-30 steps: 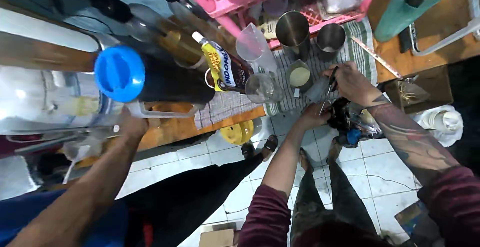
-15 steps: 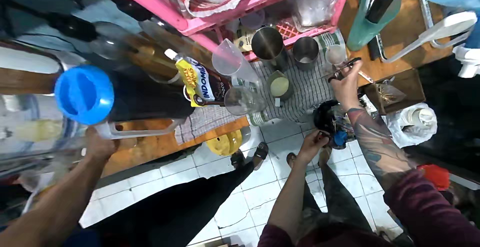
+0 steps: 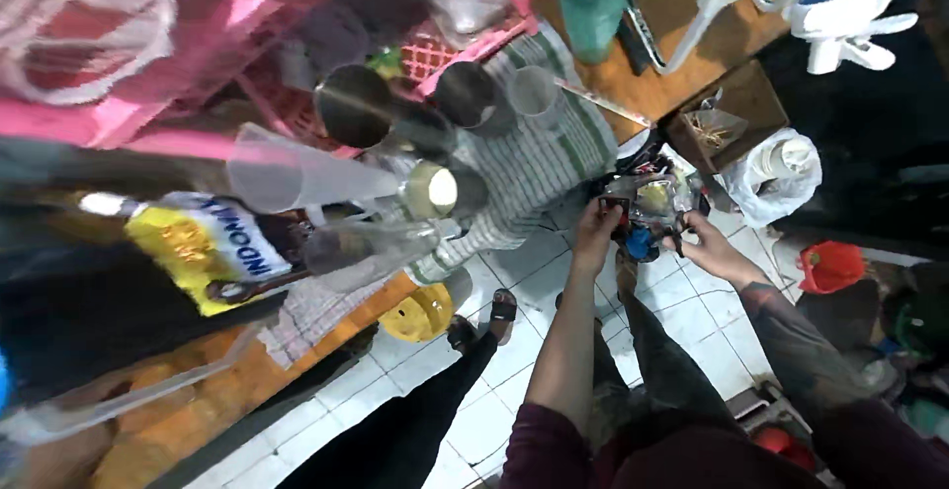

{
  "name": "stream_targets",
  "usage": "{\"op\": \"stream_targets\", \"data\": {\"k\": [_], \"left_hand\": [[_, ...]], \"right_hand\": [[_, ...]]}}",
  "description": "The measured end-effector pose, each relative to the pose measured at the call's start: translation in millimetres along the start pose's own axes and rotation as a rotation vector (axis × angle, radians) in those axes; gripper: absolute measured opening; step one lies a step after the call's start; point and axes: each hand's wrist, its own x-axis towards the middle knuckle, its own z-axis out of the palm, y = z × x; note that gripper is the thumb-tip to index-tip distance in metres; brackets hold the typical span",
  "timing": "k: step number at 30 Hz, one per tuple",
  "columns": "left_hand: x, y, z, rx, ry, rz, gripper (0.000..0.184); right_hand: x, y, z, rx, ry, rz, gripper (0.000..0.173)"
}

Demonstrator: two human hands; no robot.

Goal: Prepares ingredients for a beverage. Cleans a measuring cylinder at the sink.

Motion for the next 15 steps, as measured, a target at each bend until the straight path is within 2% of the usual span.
{"op": "stream_targets", "data": {"k": [3,6,9,12,15], "left_hand": [[34,-24,18,0.035,-0.057,-0.020,0.057],[63,-57,36,0.026,-0.075,-0.064,0.074],[78,-78,53,0.007,-0.136,-0.062,0.083],[89,-97,65,0.055,-0.188,-0.029,0.087],[97,-114,73,0.110,-0.170,-0.042,0.093]], "right_hand": [[0,41,-10,0.037,-0.175,0.149,0.056],[8,66,-16,0.104,-0.255,0.187,0.052],[19,87,-17,0.165,-0.261,0.210,0.043],[28,114,-14,0.172,-0.216,0.247,0.045],[35,138,-10,0.186,-0.183,0.230,0.043]]}}
